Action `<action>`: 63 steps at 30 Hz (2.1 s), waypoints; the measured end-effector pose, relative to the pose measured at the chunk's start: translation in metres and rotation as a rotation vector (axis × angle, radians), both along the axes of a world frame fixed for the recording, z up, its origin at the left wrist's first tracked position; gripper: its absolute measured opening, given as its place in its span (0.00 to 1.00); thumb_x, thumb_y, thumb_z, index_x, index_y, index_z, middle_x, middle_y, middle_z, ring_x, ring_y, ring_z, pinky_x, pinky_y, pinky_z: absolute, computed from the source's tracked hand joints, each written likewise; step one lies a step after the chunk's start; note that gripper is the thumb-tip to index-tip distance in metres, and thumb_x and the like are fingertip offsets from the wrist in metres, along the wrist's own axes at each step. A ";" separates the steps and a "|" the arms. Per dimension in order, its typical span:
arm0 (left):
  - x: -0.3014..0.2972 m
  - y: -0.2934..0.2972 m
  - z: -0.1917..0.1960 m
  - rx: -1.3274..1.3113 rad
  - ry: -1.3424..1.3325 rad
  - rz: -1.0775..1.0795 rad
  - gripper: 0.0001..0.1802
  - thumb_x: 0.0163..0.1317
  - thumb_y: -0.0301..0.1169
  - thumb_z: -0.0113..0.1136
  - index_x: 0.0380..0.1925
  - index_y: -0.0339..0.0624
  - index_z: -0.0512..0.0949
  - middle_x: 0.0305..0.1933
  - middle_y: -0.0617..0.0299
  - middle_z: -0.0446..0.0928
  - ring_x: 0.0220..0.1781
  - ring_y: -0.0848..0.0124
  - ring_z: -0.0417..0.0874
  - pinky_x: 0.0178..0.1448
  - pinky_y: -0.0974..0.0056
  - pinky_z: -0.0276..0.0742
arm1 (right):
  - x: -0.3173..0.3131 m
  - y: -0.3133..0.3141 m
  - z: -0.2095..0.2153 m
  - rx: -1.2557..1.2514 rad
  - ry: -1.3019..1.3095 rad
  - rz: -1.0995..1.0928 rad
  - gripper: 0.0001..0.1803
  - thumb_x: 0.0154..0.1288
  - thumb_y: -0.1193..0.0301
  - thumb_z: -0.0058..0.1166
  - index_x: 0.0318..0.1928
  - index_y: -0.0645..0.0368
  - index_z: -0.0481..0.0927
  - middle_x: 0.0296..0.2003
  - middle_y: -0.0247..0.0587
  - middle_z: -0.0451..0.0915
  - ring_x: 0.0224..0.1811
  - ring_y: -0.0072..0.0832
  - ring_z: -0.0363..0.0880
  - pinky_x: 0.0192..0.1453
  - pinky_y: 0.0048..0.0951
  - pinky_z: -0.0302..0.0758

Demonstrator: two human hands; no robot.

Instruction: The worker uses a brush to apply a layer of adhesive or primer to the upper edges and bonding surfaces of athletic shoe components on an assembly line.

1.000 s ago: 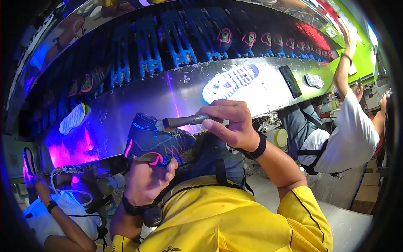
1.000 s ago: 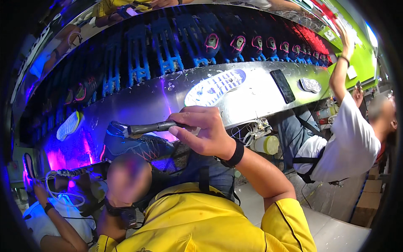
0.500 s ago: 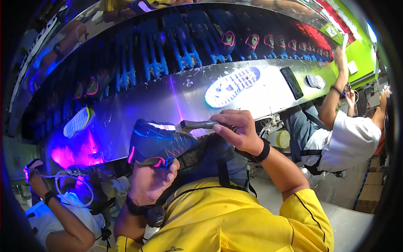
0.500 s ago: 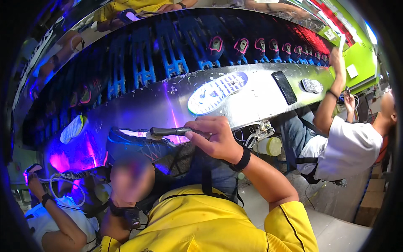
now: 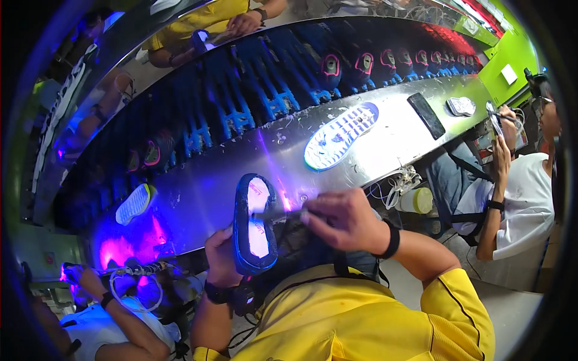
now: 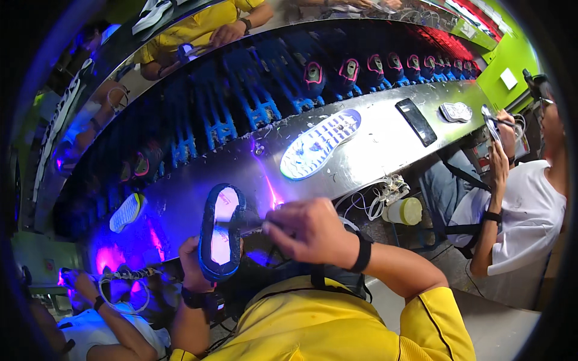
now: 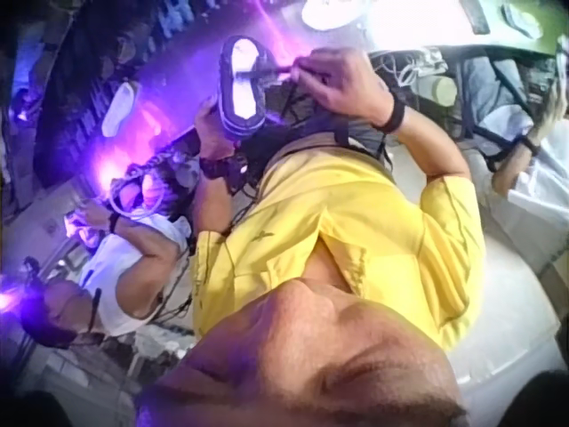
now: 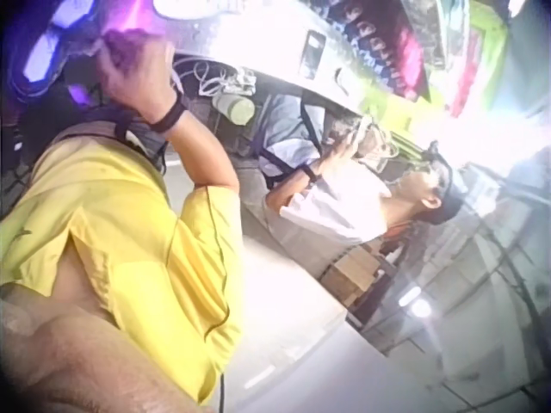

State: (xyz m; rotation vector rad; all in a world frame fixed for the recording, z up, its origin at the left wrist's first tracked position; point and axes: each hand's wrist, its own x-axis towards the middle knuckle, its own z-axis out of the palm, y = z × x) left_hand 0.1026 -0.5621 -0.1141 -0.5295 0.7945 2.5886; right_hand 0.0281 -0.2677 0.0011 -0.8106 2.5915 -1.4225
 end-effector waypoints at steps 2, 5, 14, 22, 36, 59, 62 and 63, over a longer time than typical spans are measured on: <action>-0.001 -0.004 0.000 0.030 -0.008 -0.004 0.31 0.71 0.45 0.53 0.62 0.30 0.79 0.58 0.46 0.87 0.58 0.55 0.90 0.65 0.46 0.84 | 0.007 0.002 0.010 -0.025 -0.052 0.100 0.10 0.69 0.67 0.66 0.42 0.61 0.90 0.25 0.45 0.83 0.22 0.43 0.81 0.30 0.39 0.76; -0.007 0.008 0.017 0.274 -0.002 -0.044 0.30 0.71 0.47 0.58 0.60 0.31 0.78 0.49 0.45 0.84 0.44 0.57 0.86 0.51 0.57 0.82 | -0.002 0.002 -0.008 -0.199 -0.146 0.052 0.12 0.70 0.66 0.67 0.43 0.64 0.90 0.24 0.46 0.81 0.23 0.35 0.80 0.30 0.35 0.76; -0.017 0.021 0.030 0.642 0.176 -0.067 0.15 0.77 0.38 0.58 0.49 0.34 0.77 0.29 0.59 0.71 0.27 0.70 0.73 0.35 0.67 0.71 | -0.064 0.047 -0.099 -0.420 -0.255 -0.578 0.16 0.76 0.67 0.65 0.51 0.71 0.86 0.34 0.34 0.86 0.36 0.16 0.79 0.41 0.24 0.76; -0.024 0.028 0.045 0.638 0.129 0.002 0.12 0.77 0.32 0.55 0.49 0.32 0.77 0.24 0.61 0.72 0.23 0.72 0.74 0.32 0.69 0.74 | -0.079 0.073 -0.139 -0.488 -0.259 -0.702 0.15 0.76 0.69 0.66 0.52 0.71 0.85 0.37 0.34 0.86 0.36 0.17 0.79 0.41 0.24 0.77; -0.063 0.040 0.053 0.599 0.062 -0.009 0.21 0.76 0.28 0.56 0.63 0.27 0.70 0.24 0.62 0.70 0.22 0.72 0.74 0.33 0.69 0.74 | -0.068 0.064 -0.139 -0.602 -0.267 -0.729 0.16 0.76 0.70 0.65 0.54 0.72 0.85 0.40 0.36 0.88 0.42 0.17 0.81 0.48 0.24 0.78; -0.058 0.002 0.110 -1.668 1.224 0.327 0.23 0.52 0.25 0.78 0.50 0.41 0.88 0.58 0.51 0.88 0.63 0.46 0.87 0.71 0.46 0.81 | 0.020 0.015 0.018 -0.396 -0.431 -0.150 0.11 0.75 0.74 0.63 0.49 0.72 0.88 0.29 0.40 0.84 0.30 0.23 0.80 0.37 0.26 0.73; -0.048 -0.003 0.111 -1.718 1.275 0.371 0.24 0.49 0.24 0.77 0.50 0.43 0.89 0.59 0.51 0.88 0.64 0.45 0.86 0.71 0.42 0.81 | 0.031 0.004 0.014 -0.362 -0.308 -0.123 0.11 0.73 0.74 0.64 0.49 0.71 0.88 0.29 0.43 0.83 0.30 0.26 0.81 0.37 0.27 0.74; -0.044 -0.006 0.111 -1.730 1.290 0.376 0.25 0.48 0.23 0.77 0.50 0.44 0.89 0.59 0.52 0.88 0.65 0.45 0.86 0.72 0.41 0.80 | 0.034 -0.002 0.019 -0.345 -0.257 -0.108 0.13 0.74 0.72 0.61 0.48 0.72 0.88 0.29 0.41 0.84 0.29 0.25 0.81 0.36 0.26 0.73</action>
